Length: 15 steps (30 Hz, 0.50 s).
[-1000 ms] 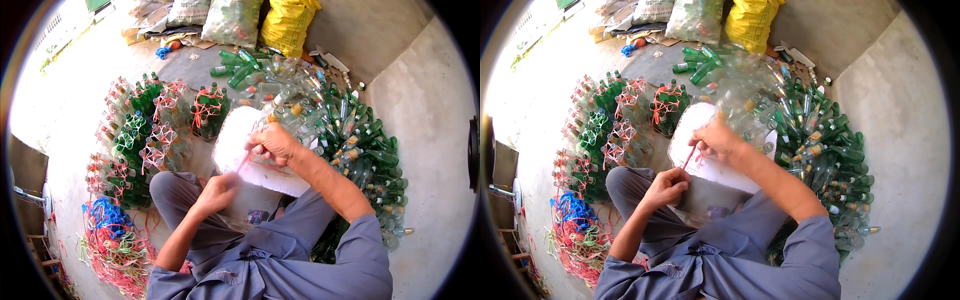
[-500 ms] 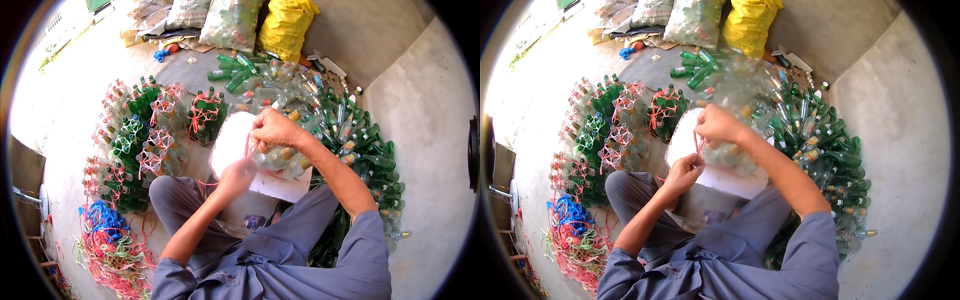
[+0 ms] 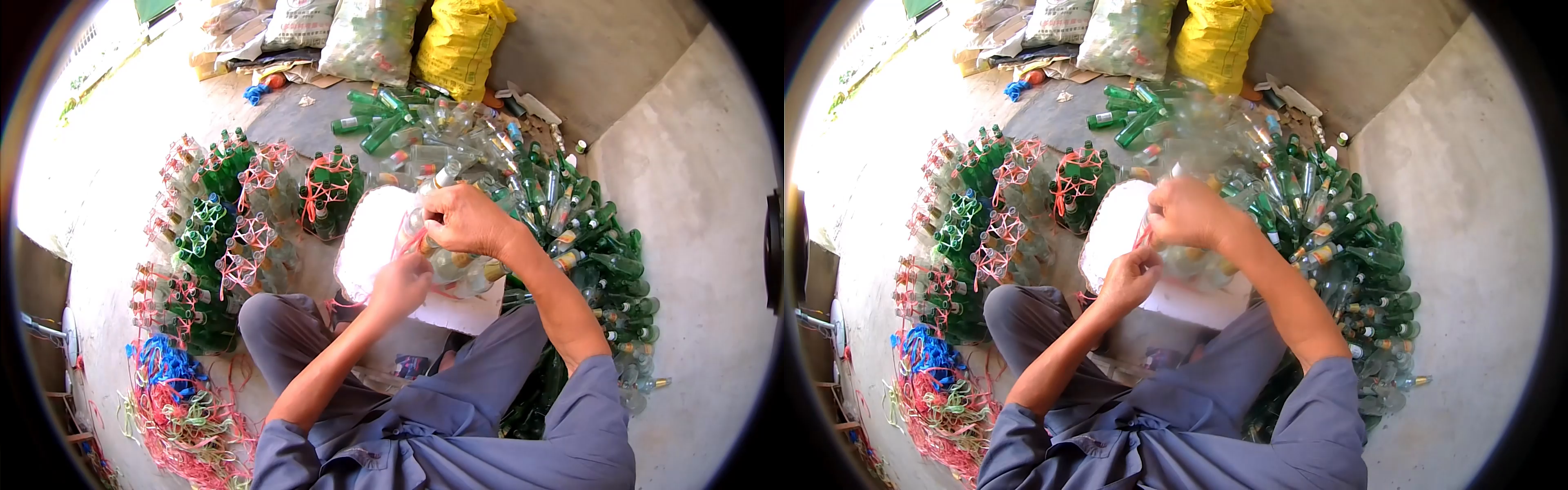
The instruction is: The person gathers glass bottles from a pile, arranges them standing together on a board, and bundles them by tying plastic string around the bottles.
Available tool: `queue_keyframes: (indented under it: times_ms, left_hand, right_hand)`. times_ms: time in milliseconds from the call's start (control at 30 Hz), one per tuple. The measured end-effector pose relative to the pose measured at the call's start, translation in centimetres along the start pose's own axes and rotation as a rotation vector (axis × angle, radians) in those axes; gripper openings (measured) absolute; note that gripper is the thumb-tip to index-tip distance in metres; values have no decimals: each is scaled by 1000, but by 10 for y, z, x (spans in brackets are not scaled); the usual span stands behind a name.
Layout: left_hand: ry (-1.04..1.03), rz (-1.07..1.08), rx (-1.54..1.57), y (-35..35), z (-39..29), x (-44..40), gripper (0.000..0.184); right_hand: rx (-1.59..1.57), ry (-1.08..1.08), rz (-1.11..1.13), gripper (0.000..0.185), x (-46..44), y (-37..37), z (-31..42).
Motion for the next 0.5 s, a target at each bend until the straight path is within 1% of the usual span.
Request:
queue_keyframes:
  times_ms: [33,133,233,300,333,433,500]
  left_hand:
    - [-4,-4,-7,1,-3,0,15]
    - [-8,-29,16,2,-9,2,16]
    - [-26,-64,69,0,-10,2,16]
    - [-27,-71,84,1,-15,3,17]
    - [-28,-73,90,2,-17,4,17]
    - [-69,-102,94,0,-16,1,17]
    - [-61,-98,59,-3,-10,-2,17]
  right_hand:
    - [25,28,-30,11,3,0,-1]
    - [-11,13,-64,12,14,4,1]
    - [53,-27,-121,13,25,2,5]
    - [21,-70,-119,13,28,1,4]
    - [4,-93,-119,13,29,1,4]
    - [-187,-215,-60,13,28,-2,-9]
    - [-255,-283,-32,16,29,-2,-11]
Point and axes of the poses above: each hand's wrist, its own x-axis away from the middle knuckle, its own y-axis out of the back of the hand, z = x × y, the point moved 3 cm from there along -x, towards the middle knuckle, and after that the axes turned 5 degrees about -x, right-handed, at the moved point
